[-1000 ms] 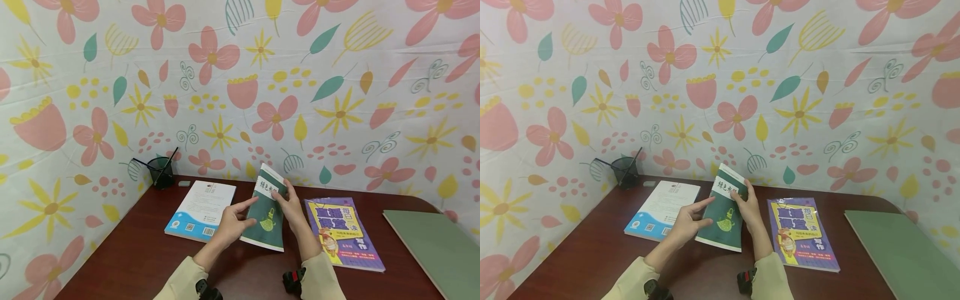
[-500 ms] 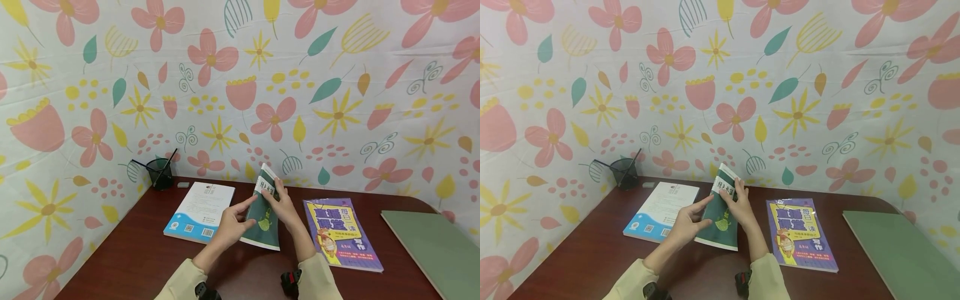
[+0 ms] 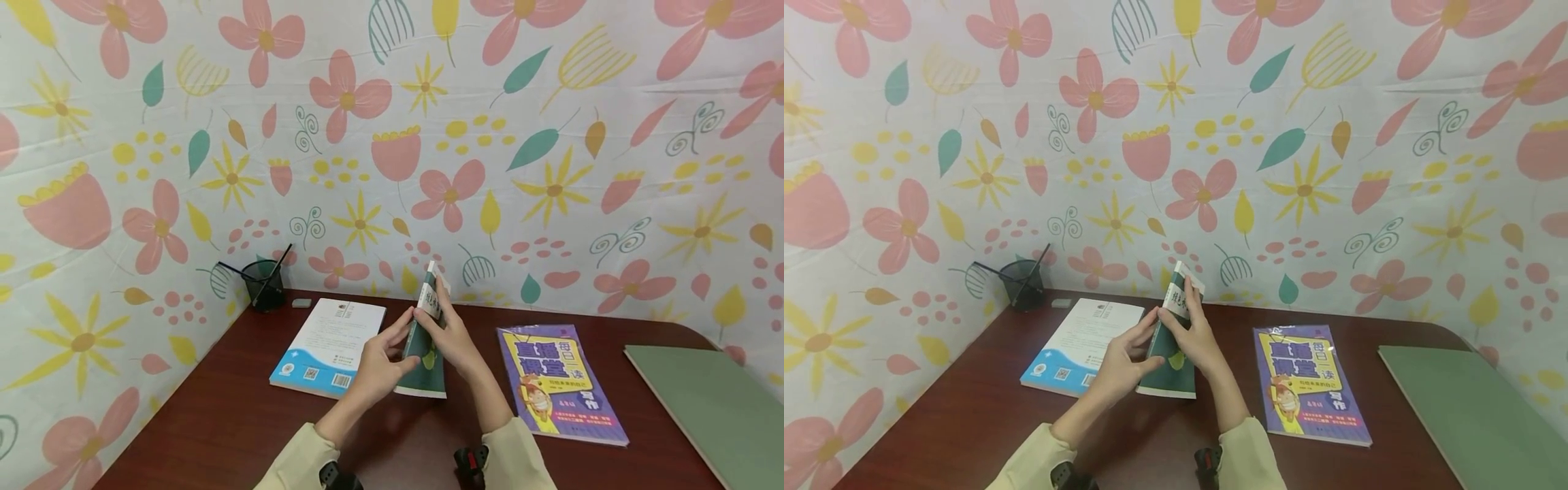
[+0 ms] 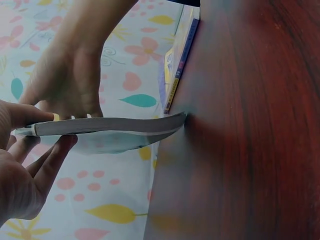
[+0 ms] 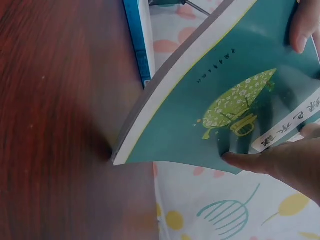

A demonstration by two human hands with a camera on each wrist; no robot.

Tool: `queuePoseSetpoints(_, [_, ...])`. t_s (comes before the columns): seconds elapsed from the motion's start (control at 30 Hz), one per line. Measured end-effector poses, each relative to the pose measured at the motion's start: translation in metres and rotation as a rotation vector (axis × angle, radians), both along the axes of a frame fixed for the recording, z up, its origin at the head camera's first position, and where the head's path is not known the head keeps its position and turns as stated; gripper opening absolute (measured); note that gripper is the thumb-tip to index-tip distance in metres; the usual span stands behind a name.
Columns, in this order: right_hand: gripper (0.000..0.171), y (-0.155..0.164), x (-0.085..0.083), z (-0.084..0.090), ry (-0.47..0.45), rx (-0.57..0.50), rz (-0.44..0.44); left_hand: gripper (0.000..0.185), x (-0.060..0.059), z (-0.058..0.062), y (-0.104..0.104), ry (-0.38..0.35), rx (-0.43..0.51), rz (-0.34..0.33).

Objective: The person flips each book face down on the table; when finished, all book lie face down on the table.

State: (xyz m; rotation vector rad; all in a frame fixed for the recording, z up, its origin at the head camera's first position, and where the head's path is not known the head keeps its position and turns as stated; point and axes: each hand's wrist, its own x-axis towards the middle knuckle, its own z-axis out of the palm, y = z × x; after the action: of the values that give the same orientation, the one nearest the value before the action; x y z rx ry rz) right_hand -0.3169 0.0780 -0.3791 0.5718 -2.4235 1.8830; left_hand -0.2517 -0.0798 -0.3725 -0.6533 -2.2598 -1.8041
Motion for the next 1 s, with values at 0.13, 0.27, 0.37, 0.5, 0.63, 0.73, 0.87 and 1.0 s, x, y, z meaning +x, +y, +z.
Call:
queuePoseSetpoints(0.13, [0.074,-0.002,0.002,0.003,0.043,-0.019,0.0,0.069,0.002,0.002,0.001,0.016,-0.008,0.011])
queuePoseSetpoints(0.27, [0.077,-0.003,0.006,0.006,0.095,-0.036,0.022,0.064,0.007,0.005,0.003,0.032,-0.02,0.009])
queuePoseSetpoints(0.37, [0.079,-0.004,0.008,0.008,0.126,-0.037,0.013,0.062,0.01,0.007,0.002,0.038,-0.021,0.013])
queuePoseSetpoints(0.5, [0.078,-0.007,0.012,0.009,0.149,-0.024,-0.04,0.06,0.01,0.01,0.0,0.03,-0.017,0.028])
queuePoseSetpoints(0.63, [0.074,-0.01,0.015,0.009,0.145,-0.011,-0.084,0.06,0.003,0.004,-0.003,0.019,-0.016,0.04])
queuePoseSetpoints(0.73, [0.072,-0.012,0.016,0.01,0.154,-0.019,-0.099,0.061,-0.006,-0.005,-0.004,0.03,-0.013,0.054])
queuePoseSetpoints(0.87, [0.07,-0.016,0.017,0.01,0.172,-0.071,-0.085,0.061,-0.014,-0.015,-0.004,0.049,-0.021,0.082])
queuePoseSetpoints(1.0, [0.068,-0.02,0.019,0.009,0.181,-0.119,-0.101,0.058,-0.016,-0.02,-0.003,0.066,-0.034,0.088])
